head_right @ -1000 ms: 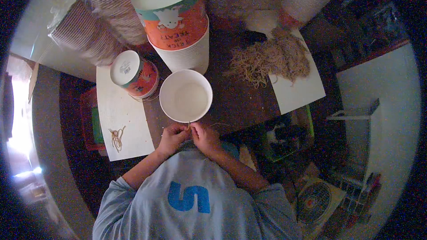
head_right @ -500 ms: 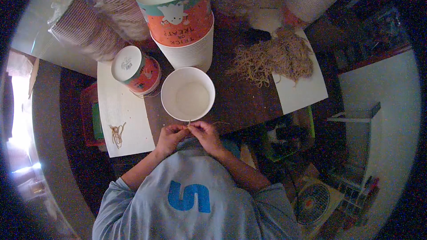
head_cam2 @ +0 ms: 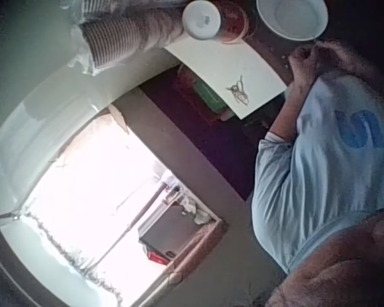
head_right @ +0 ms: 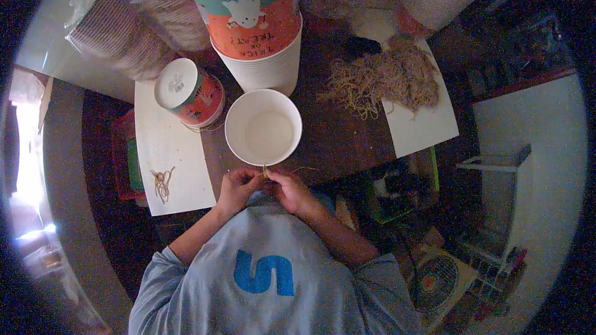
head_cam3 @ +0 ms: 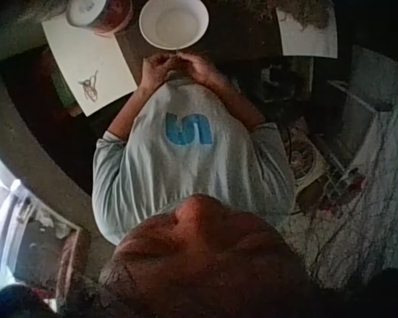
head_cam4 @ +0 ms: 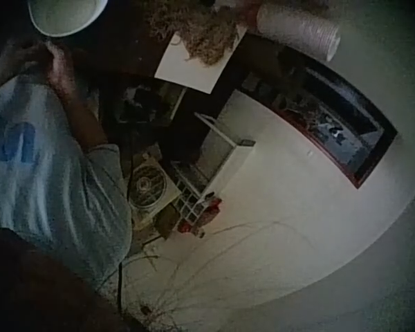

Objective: Attaching twine handles to paper buckets by threading the string through pre-punched holes and tying knots.

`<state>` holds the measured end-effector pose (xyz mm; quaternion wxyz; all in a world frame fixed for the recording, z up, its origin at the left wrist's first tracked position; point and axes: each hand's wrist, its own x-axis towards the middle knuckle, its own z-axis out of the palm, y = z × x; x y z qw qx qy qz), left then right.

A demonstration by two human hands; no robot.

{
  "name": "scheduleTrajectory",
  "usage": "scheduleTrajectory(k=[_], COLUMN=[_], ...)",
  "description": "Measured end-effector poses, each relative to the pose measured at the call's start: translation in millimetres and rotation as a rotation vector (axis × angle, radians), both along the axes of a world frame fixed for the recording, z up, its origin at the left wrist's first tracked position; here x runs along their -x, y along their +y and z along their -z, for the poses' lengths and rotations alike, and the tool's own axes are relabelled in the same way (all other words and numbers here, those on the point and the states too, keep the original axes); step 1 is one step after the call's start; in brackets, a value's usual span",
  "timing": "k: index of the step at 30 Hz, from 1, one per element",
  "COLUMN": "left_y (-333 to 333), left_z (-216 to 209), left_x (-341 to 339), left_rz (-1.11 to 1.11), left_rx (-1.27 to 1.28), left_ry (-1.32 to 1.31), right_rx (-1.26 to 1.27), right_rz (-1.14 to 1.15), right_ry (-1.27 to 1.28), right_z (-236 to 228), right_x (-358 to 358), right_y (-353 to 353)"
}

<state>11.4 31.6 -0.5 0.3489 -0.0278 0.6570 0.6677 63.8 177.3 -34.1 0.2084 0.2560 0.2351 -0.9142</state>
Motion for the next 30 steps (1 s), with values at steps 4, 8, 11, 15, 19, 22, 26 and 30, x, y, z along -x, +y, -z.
scheduleTrajectory(k=[4,8,11,15,19,22,26,30], left_y=[0,4,0,-2,-4,-6,-4,-8], left_z=[-3,-23,-19,-17,-10,2,-4,6], left_x=[-3,-1,-1,-1,-2,-5,-3,-4], left_rz=[0.059,0.134,0.154,0.152,0.145,0.085,0.068,0.044], left_rx=[0.184,0.289,0.264,0.274,0.258,0.224,0.213,0.194], left_ry=[0.379,0.652,0.746,0.735,0.687,0.542,0.500,0.538], right_rx=[0.020,-0.012,-0.028,-0.146,-0.162,-0.229,-0.253,-0.218], right_rz=[0.000,0.032,0.042,0.053,0.023,0.005,-0.008,0.018], right_ry=[0.001,-0.026,-0.014,0.030,0.033,-0.007,-0.013,0.014], right_z=[6,12,8,0,1,-13,-8,11], right_x=[-2,-4,-3,-3,-1,4,4,0], right_y=[0,-3,-5,-7,-4,-3,-3,0])
